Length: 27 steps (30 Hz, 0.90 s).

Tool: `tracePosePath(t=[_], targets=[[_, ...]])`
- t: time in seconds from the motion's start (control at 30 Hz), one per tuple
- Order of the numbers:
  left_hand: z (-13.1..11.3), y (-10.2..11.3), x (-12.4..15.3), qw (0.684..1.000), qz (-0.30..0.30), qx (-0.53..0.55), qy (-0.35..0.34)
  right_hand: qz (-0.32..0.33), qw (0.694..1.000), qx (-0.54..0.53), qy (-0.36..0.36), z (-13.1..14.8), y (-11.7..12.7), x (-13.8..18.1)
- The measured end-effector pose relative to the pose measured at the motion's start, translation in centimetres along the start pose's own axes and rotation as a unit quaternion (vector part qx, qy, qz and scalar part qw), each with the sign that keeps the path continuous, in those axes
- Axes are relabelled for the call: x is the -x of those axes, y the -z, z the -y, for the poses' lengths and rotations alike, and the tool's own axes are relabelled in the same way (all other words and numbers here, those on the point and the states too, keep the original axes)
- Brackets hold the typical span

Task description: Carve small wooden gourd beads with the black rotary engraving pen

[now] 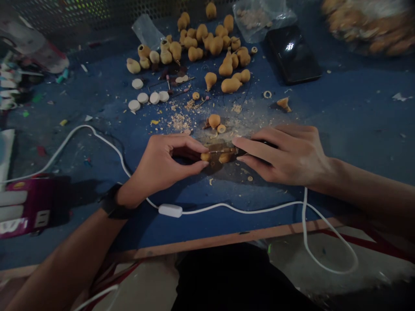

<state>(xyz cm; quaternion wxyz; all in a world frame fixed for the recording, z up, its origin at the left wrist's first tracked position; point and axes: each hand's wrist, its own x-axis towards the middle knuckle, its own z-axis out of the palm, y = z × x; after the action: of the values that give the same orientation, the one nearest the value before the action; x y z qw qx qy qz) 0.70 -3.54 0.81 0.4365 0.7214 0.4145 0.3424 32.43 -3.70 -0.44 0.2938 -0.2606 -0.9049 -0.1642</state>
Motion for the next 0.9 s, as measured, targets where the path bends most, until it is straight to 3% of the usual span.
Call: tracePosePath(t=[0.43, 0.7, 0.9], targets=[[-0.25, 0.08, -0.03, 1.000, 0.010, -0.007, 0.013, 0.003, 1.000, 0.004, 0.012, -0.01, 0.18, -0.32], [-0.19, 0.07, -0.01, 1.000, 0.008, -0.005, 0.014, 0.070, 0.995, -0.031, -0.063, 0.06, 0.14, 0.32], [-0.35, 0.06, -0.07, 1.000, 0.000, -0.002, 0.009, 0.088, 0.993, -0.030, -0.070, 0.06, 0.12, 0.28]])
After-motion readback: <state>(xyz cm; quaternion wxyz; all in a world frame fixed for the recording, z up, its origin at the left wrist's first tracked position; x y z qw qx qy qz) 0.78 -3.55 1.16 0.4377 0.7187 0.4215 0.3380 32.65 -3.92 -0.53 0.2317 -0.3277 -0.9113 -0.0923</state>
